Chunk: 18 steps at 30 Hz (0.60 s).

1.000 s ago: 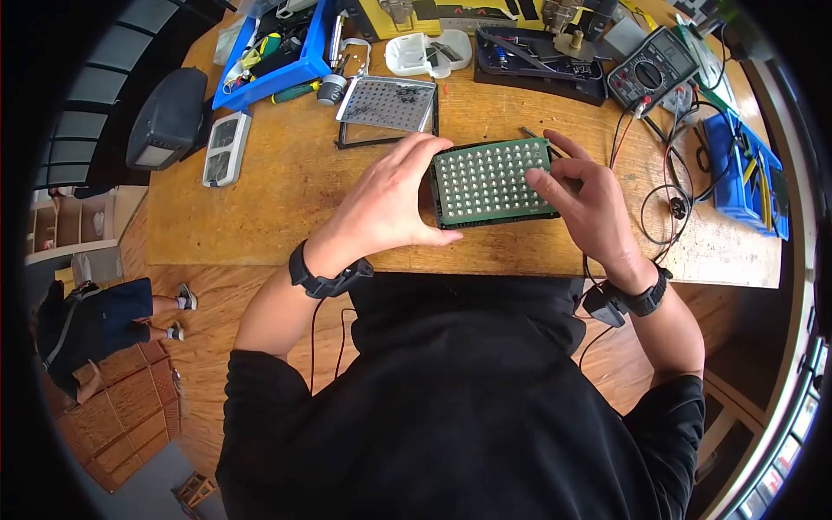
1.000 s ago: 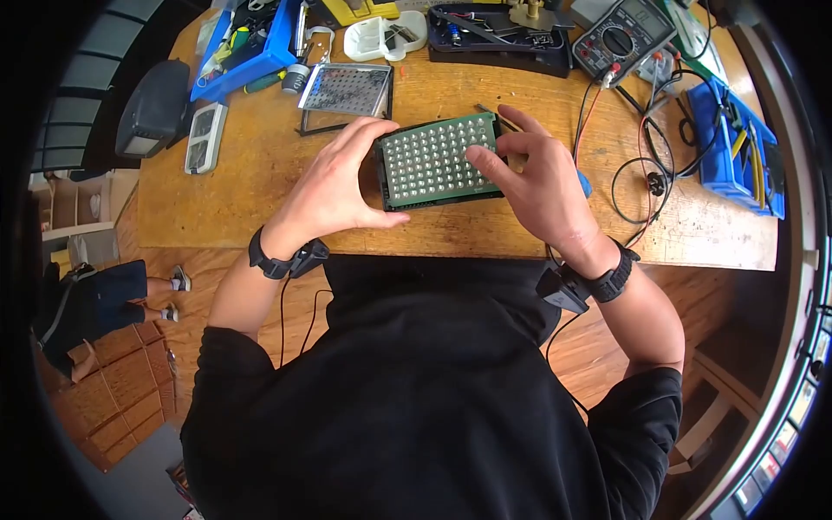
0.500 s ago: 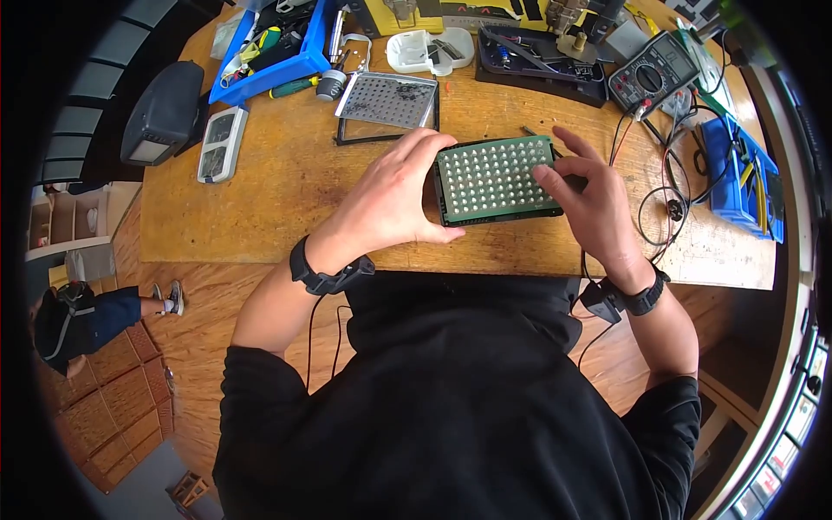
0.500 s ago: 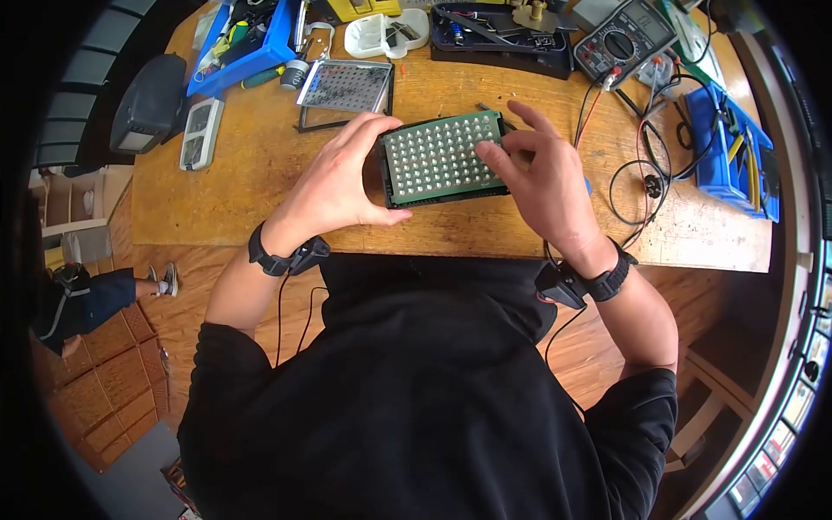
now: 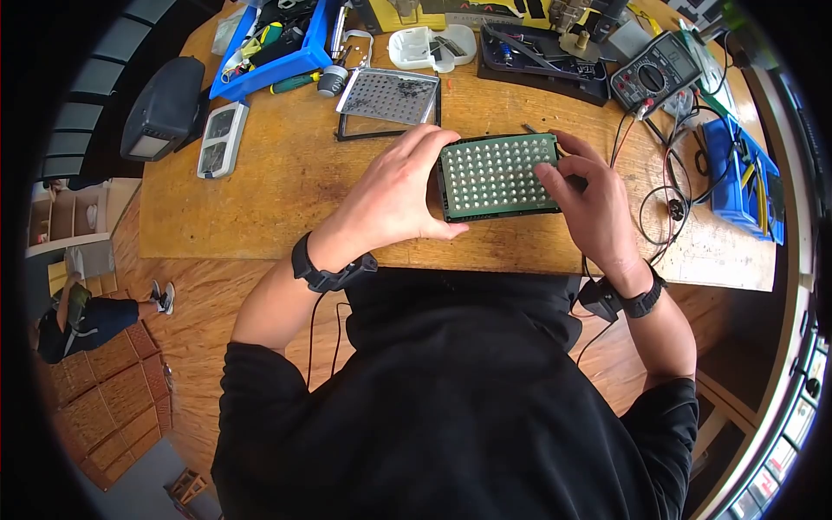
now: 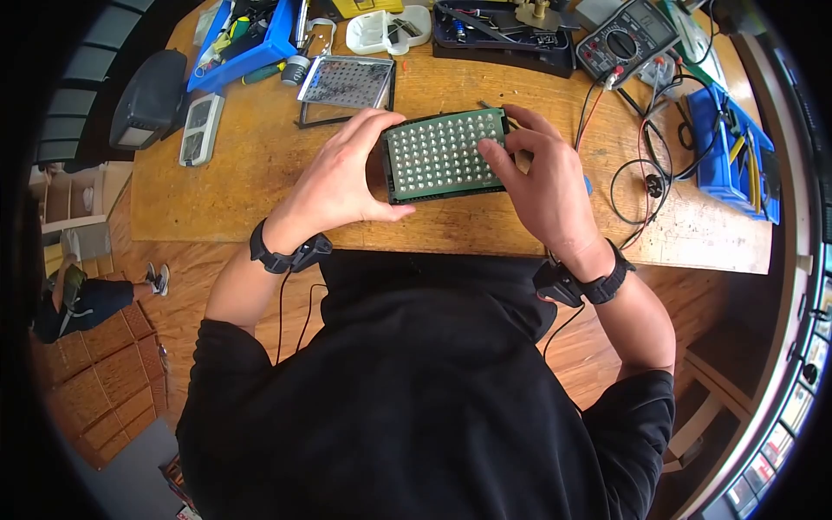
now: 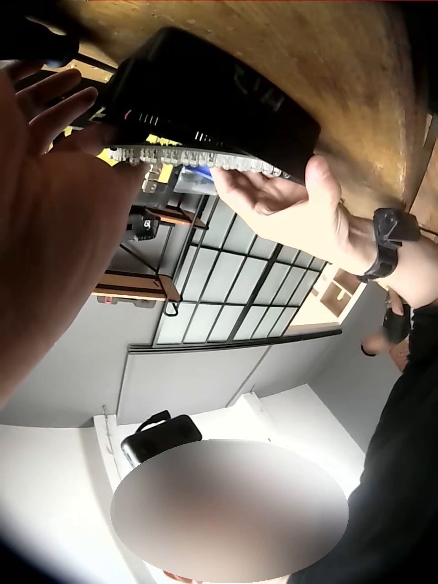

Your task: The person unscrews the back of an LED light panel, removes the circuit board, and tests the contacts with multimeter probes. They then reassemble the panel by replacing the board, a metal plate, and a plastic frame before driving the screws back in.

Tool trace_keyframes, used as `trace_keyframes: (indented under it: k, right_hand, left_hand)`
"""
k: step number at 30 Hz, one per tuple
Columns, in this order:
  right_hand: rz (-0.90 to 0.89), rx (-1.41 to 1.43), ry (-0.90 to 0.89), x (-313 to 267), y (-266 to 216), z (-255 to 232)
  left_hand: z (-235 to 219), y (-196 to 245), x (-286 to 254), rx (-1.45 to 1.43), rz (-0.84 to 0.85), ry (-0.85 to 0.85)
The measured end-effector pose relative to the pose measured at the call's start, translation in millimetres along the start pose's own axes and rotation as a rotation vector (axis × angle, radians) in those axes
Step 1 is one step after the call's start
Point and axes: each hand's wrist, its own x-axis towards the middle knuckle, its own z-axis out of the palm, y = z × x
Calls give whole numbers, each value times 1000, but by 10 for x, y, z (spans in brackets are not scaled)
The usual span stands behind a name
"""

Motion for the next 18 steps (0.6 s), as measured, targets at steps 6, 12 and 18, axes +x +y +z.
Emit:
trace_keyframes:
  k: [6, 12, 18]
  right_hand:
    - [0, 56, 14, 0, 50, 38]
    - [-97, -141, 128, -25, -88, -9]
    - [-211, -124, 171, -24, 30, -182]
  left_hand:
    - [43, -37, -55, 16, 1, 38]
    - [43, -50, -62, 24, 34, 42]
    - [33, -53, -108, -4, 22, 32]
